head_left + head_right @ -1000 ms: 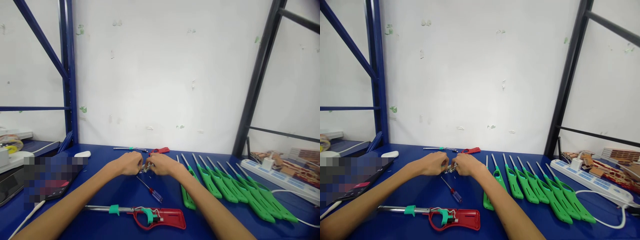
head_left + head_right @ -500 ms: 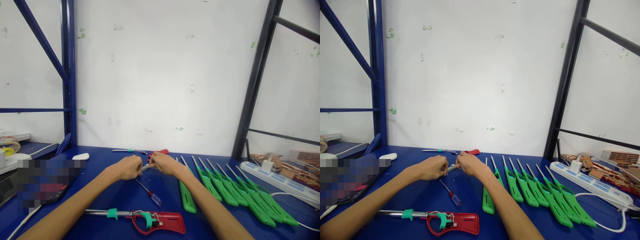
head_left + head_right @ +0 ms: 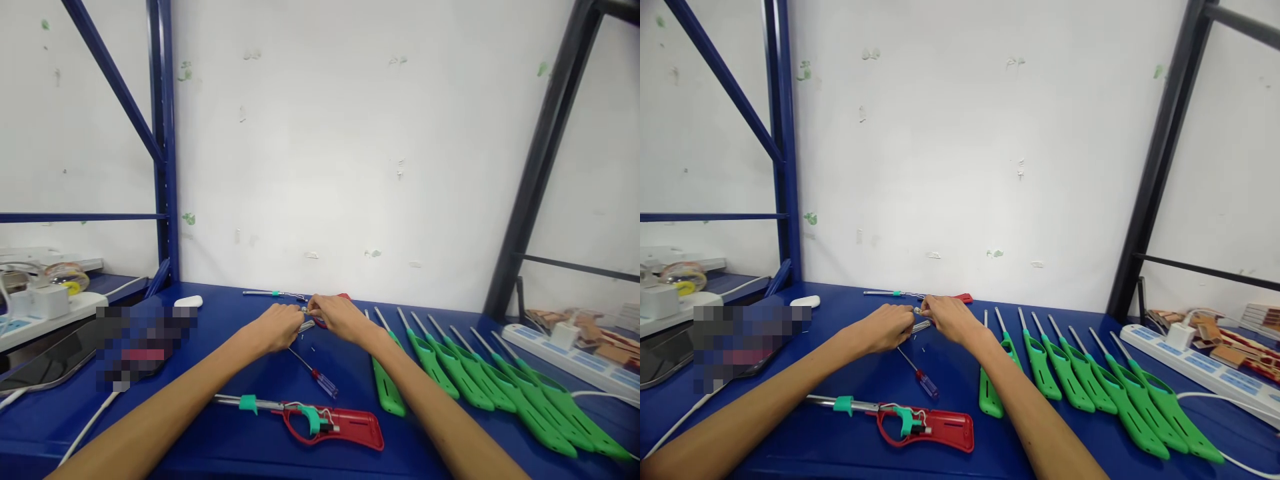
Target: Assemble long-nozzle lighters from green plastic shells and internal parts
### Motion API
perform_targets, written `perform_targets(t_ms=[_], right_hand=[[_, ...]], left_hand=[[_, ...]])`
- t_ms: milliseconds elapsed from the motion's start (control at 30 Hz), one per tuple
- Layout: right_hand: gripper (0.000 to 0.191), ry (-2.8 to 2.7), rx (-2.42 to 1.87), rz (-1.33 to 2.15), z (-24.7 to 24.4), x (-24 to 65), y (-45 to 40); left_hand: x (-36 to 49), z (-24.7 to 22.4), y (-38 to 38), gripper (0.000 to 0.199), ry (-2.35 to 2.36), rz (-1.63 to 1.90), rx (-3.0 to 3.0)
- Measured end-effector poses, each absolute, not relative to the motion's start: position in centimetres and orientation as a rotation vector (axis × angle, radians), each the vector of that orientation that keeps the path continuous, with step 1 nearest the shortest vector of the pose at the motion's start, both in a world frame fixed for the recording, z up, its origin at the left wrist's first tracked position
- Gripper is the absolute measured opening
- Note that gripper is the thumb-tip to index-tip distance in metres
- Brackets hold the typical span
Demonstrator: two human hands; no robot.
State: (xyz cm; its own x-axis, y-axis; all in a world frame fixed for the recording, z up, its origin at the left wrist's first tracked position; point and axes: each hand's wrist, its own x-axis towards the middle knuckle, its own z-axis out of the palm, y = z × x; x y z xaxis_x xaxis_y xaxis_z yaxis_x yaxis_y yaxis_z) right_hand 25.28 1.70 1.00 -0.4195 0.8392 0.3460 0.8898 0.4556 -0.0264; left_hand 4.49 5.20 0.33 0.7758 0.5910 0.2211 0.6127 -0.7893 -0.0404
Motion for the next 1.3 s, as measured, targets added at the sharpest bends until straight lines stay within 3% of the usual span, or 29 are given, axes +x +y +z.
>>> perform_targets(t_ms=[233,600,933,1300], right_hand=[[0.031,-2.330,-1.489,-0.301,1.4,25.0,1.3],[0.030,-2.340,-1.518,-0.384,1.2,24.9,1.3],[0.030,-2.356,-1.493,-0.390,0.8,24.4,1.1],[0.030,-2.357,-1.508,-0.366,0.8,24.4,1.1]], left_hand=[[4.8,1.5,4.7,0.034,-1.128,-0.278,-2.812],[5.7,1.6,4.9,0.034,-1.440,-0.868,-2.773],[5.6,1.1,6.2,0.034,-1.437,-1.350,-2.960],[5.8,0.4,7.5,0.034,-1.430,-1.642,-3.133]])
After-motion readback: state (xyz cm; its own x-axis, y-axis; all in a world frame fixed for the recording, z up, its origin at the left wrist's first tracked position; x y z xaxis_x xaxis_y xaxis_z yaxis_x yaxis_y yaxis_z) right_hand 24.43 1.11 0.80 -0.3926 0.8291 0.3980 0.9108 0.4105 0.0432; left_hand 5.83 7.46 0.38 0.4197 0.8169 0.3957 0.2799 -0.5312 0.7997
